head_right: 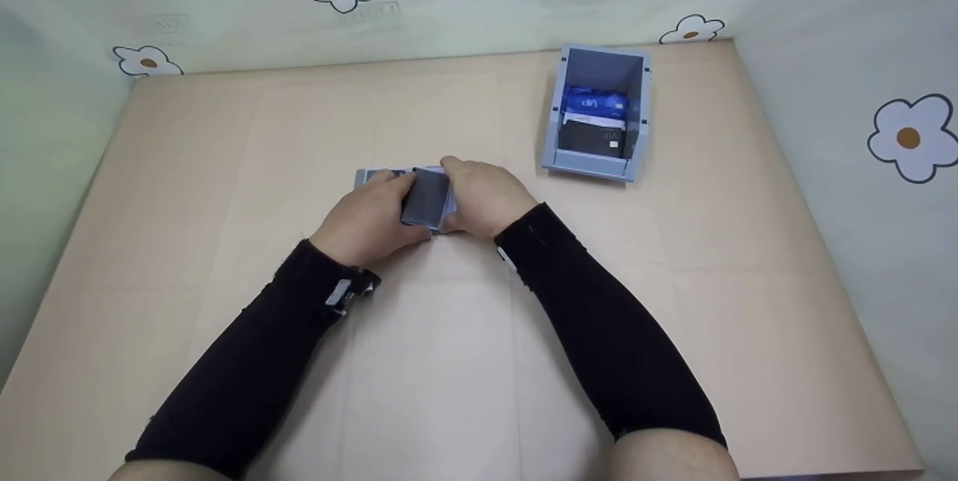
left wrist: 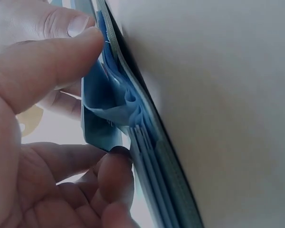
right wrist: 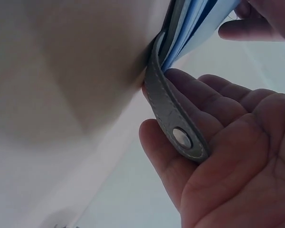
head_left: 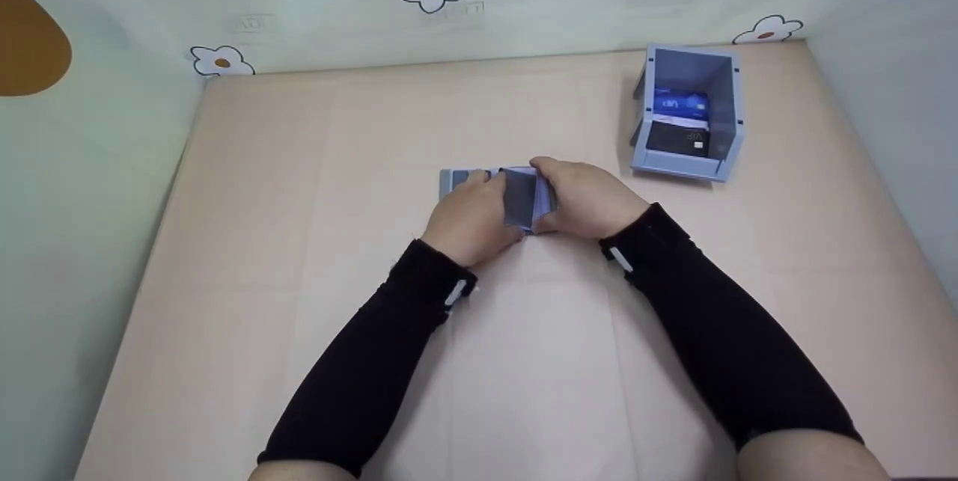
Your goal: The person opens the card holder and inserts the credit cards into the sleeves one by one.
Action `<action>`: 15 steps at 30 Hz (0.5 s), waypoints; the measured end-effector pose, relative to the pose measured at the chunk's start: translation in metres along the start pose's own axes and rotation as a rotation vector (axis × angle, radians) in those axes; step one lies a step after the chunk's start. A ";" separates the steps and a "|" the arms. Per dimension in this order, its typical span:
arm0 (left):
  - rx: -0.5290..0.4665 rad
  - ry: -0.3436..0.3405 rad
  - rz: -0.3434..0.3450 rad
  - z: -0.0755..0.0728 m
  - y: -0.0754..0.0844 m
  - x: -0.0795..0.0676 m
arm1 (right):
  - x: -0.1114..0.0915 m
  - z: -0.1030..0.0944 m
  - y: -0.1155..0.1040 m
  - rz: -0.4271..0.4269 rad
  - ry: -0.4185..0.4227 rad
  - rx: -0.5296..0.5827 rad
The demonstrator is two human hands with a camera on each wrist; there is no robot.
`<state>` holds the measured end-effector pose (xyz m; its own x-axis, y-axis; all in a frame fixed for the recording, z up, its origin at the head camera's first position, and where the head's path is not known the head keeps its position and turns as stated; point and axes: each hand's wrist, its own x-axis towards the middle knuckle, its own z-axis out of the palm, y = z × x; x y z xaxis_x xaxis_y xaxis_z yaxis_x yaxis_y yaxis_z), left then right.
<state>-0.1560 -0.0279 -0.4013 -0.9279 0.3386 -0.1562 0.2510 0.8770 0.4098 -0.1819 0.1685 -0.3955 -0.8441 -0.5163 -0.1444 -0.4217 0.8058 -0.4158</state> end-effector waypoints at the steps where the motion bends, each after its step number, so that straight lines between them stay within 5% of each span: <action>1: 0.008 0.004 0.002 0.000 0.000 0.000 | 0.000 0.000 0.000 0.002 -0.001 -0.001; 15: 0.101 0.024 -0.020 0.000 0.001 -0.004 | 0.000 -0.002 0.000 0.030 -0.002 0.017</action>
<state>-0.1519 -0.0285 -0.4003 -0.9391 0.3131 -0.1417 0.2574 0.9139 0.3140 -0.1828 0.1691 -0.3943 -0.8555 -0.4928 -0.1590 -0.3906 0.8157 -0.4266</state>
